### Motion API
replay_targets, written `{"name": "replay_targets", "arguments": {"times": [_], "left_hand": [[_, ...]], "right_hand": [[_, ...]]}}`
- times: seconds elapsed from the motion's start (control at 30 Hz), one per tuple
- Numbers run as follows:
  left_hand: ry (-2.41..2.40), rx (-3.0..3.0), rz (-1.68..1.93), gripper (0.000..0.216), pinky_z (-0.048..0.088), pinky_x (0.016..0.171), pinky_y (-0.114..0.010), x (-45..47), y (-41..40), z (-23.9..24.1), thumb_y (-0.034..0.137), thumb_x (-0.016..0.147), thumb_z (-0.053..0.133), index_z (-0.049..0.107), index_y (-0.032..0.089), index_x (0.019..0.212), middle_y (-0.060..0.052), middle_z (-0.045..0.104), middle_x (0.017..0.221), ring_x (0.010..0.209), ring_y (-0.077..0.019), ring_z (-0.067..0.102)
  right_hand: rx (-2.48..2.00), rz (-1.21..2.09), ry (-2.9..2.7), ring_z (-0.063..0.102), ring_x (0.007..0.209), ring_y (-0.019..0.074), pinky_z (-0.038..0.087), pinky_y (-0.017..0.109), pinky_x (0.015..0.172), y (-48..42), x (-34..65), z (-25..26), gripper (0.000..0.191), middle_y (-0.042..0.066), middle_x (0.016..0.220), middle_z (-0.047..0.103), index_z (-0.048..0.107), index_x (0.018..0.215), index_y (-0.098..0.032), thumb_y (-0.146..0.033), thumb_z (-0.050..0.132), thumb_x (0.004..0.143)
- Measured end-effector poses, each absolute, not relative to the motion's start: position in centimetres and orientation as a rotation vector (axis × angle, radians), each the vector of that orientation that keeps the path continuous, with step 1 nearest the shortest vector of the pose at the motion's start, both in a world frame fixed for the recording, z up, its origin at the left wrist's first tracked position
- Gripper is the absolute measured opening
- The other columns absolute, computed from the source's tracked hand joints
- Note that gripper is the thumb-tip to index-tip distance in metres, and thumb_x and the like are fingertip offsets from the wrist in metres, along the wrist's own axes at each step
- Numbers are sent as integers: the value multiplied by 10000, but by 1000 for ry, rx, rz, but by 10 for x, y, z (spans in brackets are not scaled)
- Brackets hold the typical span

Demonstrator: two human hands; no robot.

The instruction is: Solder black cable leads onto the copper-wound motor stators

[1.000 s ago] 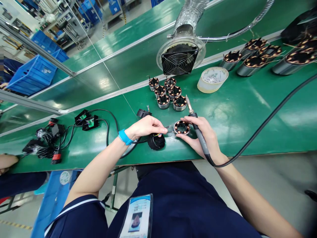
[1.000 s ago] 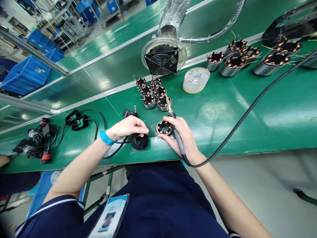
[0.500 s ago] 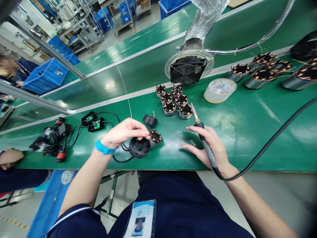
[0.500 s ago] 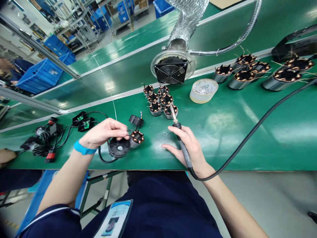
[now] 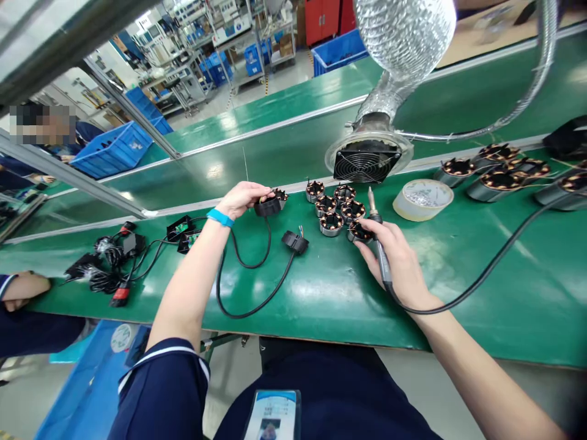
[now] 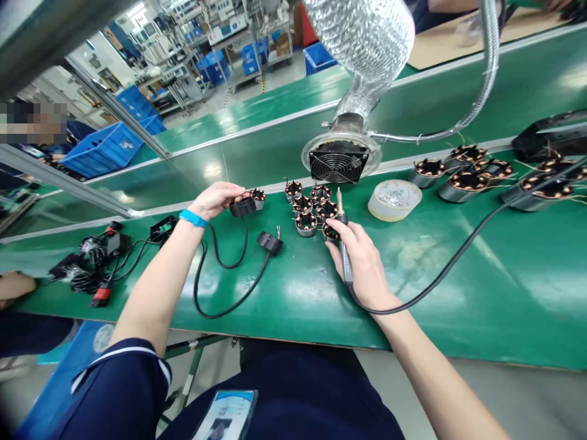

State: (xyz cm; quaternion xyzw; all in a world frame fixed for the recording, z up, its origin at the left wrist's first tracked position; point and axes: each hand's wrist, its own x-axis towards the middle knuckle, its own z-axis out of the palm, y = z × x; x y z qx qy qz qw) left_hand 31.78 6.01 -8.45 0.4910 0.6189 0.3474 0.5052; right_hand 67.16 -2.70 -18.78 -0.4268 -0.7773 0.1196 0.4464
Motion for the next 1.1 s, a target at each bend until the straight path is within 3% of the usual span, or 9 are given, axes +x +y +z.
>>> {"name": "replay_targets", "arguments": {"times": [0.1, 0.27, 0.4, 0.53, 0.6, 0.67, 0.73, 0.87, 1.1], "left_hand": [[1499, 1168, 828, 306, 177, 456, -218, 317, 74, -112, 346, 656, 892, 786, 103, 808, -37, 659, 651, 505, -45, 413], [1537, 1130, 867, 327, 251, 497, -225, 310, 69, -140, 366, 663, 900, 772, 110, 821, -42, 696, 720, 563, -68, 460], [1524, 1082, 1029, 277, 254, 496, -225, 300, 53, -130, 320, 731, 856, 775, 104, 886, -37, 696, 775, 524, -34, 342], [1419, 1112, 1370, 207, 401, 578, -208, 313, 8, -108, 301, 784, 794, 766, 121, 882, -76, 725, 932, 606, -55, 469], [1410, 1213, 1429, 240, 418, 564, -217, 336, -27, -100, 362, 861, 732, 770, 139, 942, -51, 701, 799, 585, -80, 499], [1483, 1360, 1284, 299, 373, 508, -221, 369, -64, -98, 428, 953, 629, 770, 172, 1019, 7, 607, 603, 494, -89, 446], [1556, 1521, 1087, 301, 378, 527, -227, 404, -93, -103, 428, 974, 604, 779, 183, 977, 21, 569, 556, 499, -97, 456], [1610, 1691, 937, 224, 430, 613, -243, 447, -109, -125, 371, 955, 646, 762, 180, 946, -3, 671, 717, 614, -116, 549], [2022, 1986, 1186, 196, 481, 803, -287, 436, -80, -134, 295, 982, 602, 756, 176, 961, -69, 669, 947, 877, -175, 636]], "right_hand": [[-1043, 297, -1940, 641, 1102, 317, 564, 502, 924, -25, 673, -195, 461, 117, 1227, 616, 517, 1446, -286, -247, 583, 991], [-1017, 298, -1942, 629, 1090, 316, 544, 513, 943, -26, 677, -197, 461, 114, 1207, 621, 528, 1431, -295, -249, 607, 979], [-1016, 322, -1934, 638, 1023, 294, 549, 495, 922, -35, 677, -195, 447, 95, 1138, 627, 545, 1403, -301, -238, 633, 969], [-978, 417, -1875, 666, 990, 242, 567, 425, 910, -58, 673, -192, 457, 72, 1115, 628, 547, 1396, -303, -181, 640, 966], [-934, 477, -1869, 676, 989, 220, 575, 384, 903, -73, 670, -191, 476, 61, 1093, 633, 538, 1406, -302, -153, 638, 965], [-896, 520, -1875, 677, 995, 211, 580, 362, 905, -85, 667, -192, 494, 50, 1067, 640, 535, 1408, -305, -146, 655, 956], [-900, 510, -1864, 669, 1022, 220, 582, 361, 917, -93, 665, -195, 509, 52, 1093, 641, 547, 1391, -310, -181, 714, 928], [-988, 447, -1833, 636, 1132, 275, 561, 425, 993, -97, 661, -200, 586, 83, 1228, 615, 554, 1377, -301, -302, 821, 855], [-983, 520, -1794, 652, 1114, 259, 572, 417, 966, -92, 661, -201, 547, 82, 1206, 631, 563, 1356, -274, -296, 806, 866]]}}
